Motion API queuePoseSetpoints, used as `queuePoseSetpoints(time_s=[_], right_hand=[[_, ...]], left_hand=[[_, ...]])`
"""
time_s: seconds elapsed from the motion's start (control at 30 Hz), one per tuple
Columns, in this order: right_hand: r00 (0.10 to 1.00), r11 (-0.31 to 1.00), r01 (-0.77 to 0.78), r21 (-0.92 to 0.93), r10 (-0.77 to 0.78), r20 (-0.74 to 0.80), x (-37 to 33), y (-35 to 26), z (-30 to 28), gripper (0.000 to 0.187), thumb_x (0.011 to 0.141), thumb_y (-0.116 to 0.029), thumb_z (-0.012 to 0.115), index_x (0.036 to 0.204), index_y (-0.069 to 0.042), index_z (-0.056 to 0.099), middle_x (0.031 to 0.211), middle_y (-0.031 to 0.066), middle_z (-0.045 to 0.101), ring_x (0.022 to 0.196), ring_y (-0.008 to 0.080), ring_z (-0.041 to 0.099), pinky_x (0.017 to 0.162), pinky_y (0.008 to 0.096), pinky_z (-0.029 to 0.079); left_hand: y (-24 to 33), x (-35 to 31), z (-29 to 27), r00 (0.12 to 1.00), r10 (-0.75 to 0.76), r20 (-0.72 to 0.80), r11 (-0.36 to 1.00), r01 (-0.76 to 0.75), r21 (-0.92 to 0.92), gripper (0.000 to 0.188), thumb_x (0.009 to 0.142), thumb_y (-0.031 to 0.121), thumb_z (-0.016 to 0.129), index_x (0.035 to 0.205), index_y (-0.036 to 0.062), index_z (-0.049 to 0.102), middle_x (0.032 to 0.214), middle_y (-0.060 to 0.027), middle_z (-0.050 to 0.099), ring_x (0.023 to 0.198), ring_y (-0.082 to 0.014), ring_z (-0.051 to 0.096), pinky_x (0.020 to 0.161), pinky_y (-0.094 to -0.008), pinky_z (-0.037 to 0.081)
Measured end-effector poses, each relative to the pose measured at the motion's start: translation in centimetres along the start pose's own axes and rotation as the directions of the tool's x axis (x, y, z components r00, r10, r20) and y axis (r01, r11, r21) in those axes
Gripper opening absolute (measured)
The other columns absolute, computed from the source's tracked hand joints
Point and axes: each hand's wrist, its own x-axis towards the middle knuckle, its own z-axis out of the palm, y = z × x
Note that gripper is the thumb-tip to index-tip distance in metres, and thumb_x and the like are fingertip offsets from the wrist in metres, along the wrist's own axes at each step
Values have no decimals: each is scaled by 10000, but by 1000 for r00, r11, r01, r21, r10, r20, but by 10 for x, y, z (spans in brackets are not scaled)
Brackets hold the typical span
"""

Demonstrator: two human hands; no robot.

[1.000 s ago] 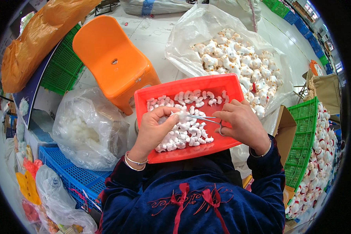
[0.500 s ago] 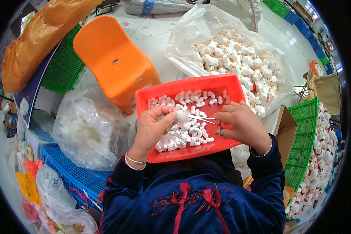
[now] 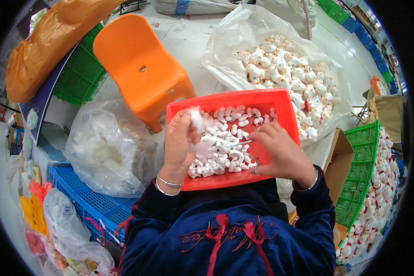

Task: The person uses scissors to trim white fluffy material from small white objects in a red tray. The person repeatedly picks up each object, snips off excess fluff, and places the trimmed pieces back into the tray. The work continues throughout the clip with consistent hand movements.

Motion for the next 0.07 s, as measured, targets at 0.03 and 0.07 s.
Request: queuePoseSetpoints(time_s=[0.03,0.07], right_hand=[[999,999,24,28,-25,31,1,-2,7,636,670,-250,873,1224,-46,637,1162,157,603,1165,347,540,971,484,458],[998,999,15,36,-17,64,3,-4,13,652,683,-266,878,1251,-61,631,1173,150,601,1194,334,533,989,503,454]], left_hand=[[-2,0,1,1000,24,0,999,-24,-36,146,1031,194,572,1092,77,634,858,17,632,624,-14,472,537,-179,371],[-1,-1,1,1000,24,-2,999,-24,-35,146,1031,194,572,1092,77,634,858,17,632,624,-14,472,537,-179,371]])
